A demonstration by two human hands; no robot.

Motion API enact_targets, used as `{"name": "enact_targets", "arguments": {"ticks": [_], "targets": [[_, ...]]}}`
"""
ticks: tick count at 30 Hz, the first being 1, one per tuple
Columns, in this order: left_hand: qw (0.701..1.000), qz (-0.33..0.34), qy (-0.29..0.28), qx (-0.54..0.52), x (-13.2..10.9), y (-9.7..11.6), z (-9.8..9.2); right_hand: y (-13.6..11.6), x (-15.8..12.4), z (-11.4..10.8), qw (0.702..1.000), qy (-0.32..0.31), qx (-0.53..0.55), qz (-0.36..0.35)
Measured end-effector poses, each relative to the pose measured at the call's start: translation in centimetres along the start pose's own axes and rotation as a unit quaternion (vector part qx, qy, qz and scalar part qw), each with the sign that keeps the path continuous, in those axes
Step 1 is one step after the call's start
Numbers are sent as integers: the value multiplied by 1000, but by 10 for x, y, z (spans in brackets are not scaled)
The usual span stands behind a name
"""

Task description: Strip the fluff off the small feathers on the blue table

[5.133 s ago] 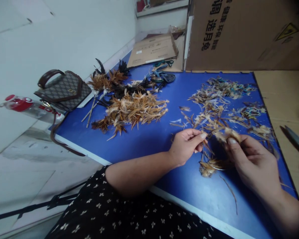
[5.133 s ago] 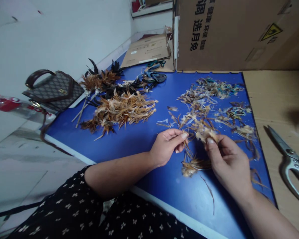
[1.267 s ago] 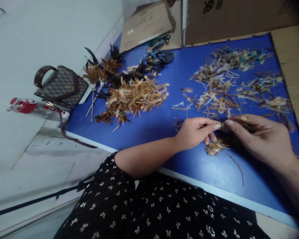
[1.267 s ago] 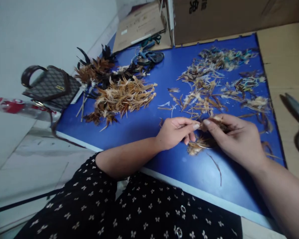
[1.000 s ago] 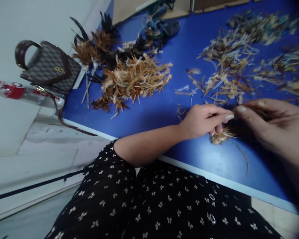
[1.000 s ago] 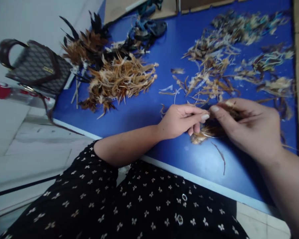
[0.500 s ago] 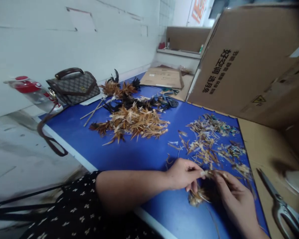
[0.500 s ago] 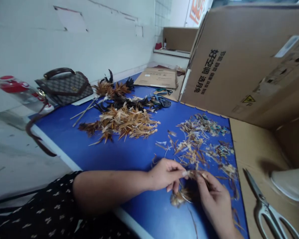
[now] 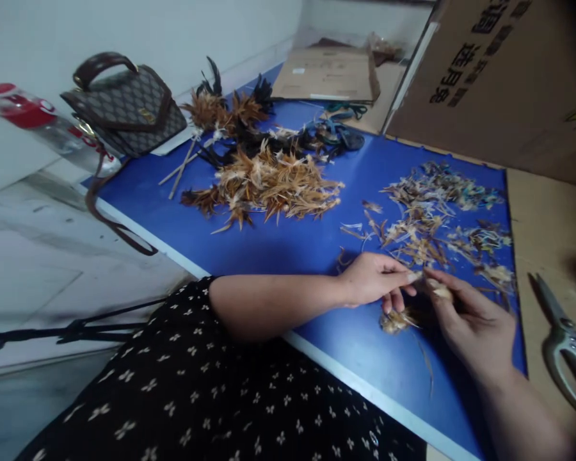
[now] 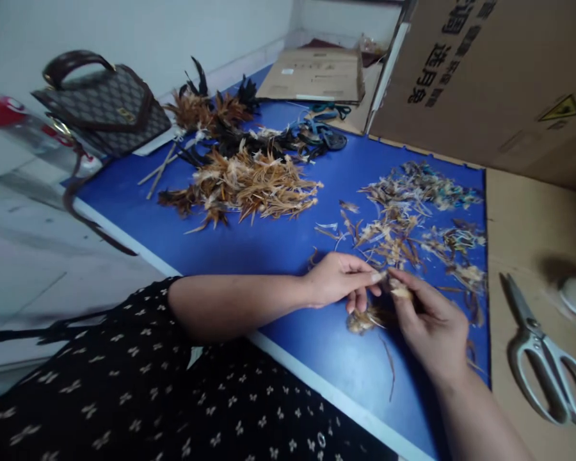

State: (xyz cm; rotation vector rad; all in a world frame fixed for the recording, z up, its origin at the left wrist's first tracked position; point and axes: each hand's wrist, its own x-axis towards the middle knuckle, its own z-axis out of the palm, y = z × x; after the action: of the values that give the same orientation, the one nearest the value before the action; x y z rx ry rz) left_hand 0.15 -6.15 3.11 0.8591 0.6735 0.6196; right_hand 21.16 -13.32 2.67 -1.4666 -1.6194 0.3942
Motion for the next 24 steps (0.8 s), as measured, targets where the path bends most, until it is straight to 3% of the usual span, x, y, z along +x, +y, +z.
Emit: {"name": "enact_targets", "arguments": {"ticks": [9,13,18,24], "targets": [[1000,-6,-19,3,-1,3,1,4,2,-3,997,-35,-12,-66],[1000,-13,-18,8,1,-1,-1,5,0,-4,999,-45,-5,-24],[997,-26,-69,-7,3,-7,-5,7,-2,-6,998,-41,29,31],[994,-65,-88,21,-3,3,-2,1,0,-7,997,-46,35,46]]}}
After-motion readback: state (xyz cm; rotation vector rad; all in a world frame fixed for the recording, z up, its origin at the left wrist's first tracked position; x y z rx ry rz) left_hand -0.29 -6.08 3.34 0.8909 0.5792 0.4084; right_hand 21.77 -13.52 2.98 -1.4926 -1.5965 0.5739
